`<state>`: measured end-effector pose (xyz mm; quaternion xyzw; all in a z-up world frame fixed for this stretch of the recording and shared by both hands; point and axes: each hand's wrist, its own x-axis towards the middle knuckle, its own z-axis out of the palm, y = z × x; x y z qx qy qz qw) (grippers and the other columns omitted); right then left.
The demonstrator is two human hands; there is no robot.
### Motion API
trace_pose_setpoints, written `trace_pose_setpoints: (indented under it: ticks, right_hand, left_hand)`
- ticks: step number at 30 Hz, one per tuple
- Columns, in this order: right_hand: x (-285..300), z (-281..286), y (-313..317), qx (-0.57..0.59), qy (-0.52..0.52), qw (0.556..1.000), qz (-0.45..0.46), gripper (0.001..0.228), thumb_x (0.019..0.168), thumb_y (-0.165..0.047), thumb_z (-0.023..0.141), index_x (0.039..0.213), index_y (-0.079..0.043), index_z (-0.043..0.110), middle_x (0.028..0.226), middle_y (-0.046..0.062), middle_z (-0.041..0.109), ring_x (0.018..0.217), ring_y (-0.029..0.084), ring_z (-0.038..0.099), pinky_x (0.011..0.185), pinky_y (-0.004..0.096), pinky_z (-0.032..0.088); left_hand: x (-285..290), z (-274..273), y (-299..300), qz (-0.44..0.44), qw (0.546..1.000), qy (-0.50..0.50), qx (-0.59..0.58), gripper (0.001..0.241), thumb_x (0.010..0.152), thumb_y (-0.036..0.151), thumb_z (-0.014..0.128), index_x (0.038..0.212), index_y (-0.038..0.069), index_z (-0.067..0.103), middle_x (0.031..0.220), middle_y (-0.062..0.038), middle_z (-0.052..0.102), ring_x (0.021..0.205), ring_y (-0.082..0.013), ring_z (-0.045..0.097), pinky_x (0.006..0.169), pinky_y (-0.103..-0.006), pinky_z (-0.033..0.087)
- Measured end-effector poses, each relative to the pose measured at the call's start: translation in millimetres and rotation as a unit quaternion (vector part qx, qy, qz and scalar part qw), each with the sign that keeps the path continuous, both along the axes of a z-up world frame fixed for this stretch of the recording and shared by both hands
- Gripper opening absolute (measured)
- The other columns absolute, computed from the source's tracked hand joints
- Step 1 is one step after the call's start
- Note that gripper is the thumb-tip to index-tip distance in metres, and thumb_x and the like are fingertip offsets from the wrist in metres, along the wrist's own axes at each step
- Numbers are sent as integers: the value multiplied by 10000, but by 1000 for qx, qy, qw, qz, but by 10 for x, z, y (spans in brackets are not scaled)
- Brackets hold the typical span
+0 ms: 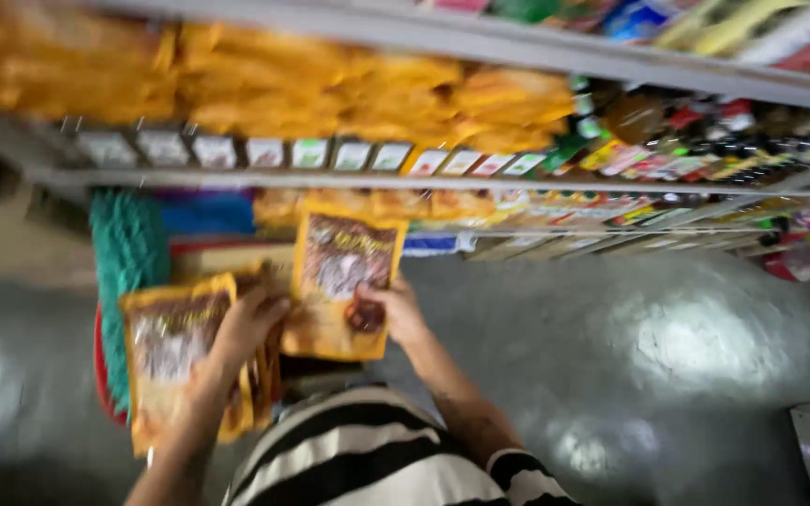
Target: Transferring coffee packets from store shelves into a cardboard box and occasionally dusting the shelf area.
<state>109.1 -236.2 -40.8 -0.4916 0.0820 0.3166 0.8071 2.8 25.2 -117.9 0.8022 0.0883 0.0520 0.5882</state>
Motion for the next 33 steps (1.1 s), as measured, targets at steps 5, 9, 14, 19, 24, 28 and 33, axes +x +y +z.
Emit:
trace_pose_setpoints:
  ticks: [5,9,14,19,24,28,33]
  right_hand:
    - [-142,-670,-112,-68,-12,997,29,409,810,18,792,1107,-78,527,877,104,692,722,261,705,623,413,602]
    - [-426,-872,26,-91,14,994,53,448,782,22,799,1163,-77,584,928,79,708,766,242,704,690,400,605]
    - [-582,-1562,-21,-158,-32,982,100,484,815,-10,812,1258,-16,615,1033,86,737,886,213,706,805,363,578]
    - [-643,-1428,74,-172,-131,972,90,601,805,-47,802,1344,-61,536,1117,49,722,983,188,687,890,344,562]
    - [-699,-1215,127,-405,-324,852,67,842,800,-174,844,1463,-85,333,1149,170,691,1020,317,694,878,426,536]
    - [-757,-1172,52,-500,-397,767,71,846,861,-209,786,1536,-71,296,1310,271,553,1092,475,596,862,506,520]
    - [-775,-1009,-22,-599,-451,648,132,681,908,-207,711,1521,-167,416,1264,182,563,1201,419,521,1000,509,492]
  left_hand:
    - [-193,-246,0,-47,980,189,-48,463,911,395,665,1223,56,716,1004,-202,773,877,-302,743,758,-435,584]
    - [-391,-324,-350,-52,923,270,271,817,965,588,592,1417,-75,439,925,-262,750,878,-425,727,761,-512,584]
    - [-713,-510,-627,-56,916,238,317,870,926,504,595,1496,-75,282,924,-270,718,787,-409,738,689,-502,601]
    - [-761,-416,-664,-75,917,258,296,754,866,346,650,1469,1,356,971,-256,718,855,-422,729,740,-512,591]
    - [-706,255,-449,-76,944,229,223,456,934,334,641,1332,132,544,956,-236,731,888,-445,705,775,-542,561]
    - [-701,795,78,44,942,248,224,266,1017,367,577,1214,222,679,981,-185,750,887,-415,730,768,-539,567]
    - [-1093,445,1043,320,861,56,392,448,912,335,725,1189,6,600,1098,-278,658,999,-490,612,820,-550,496]
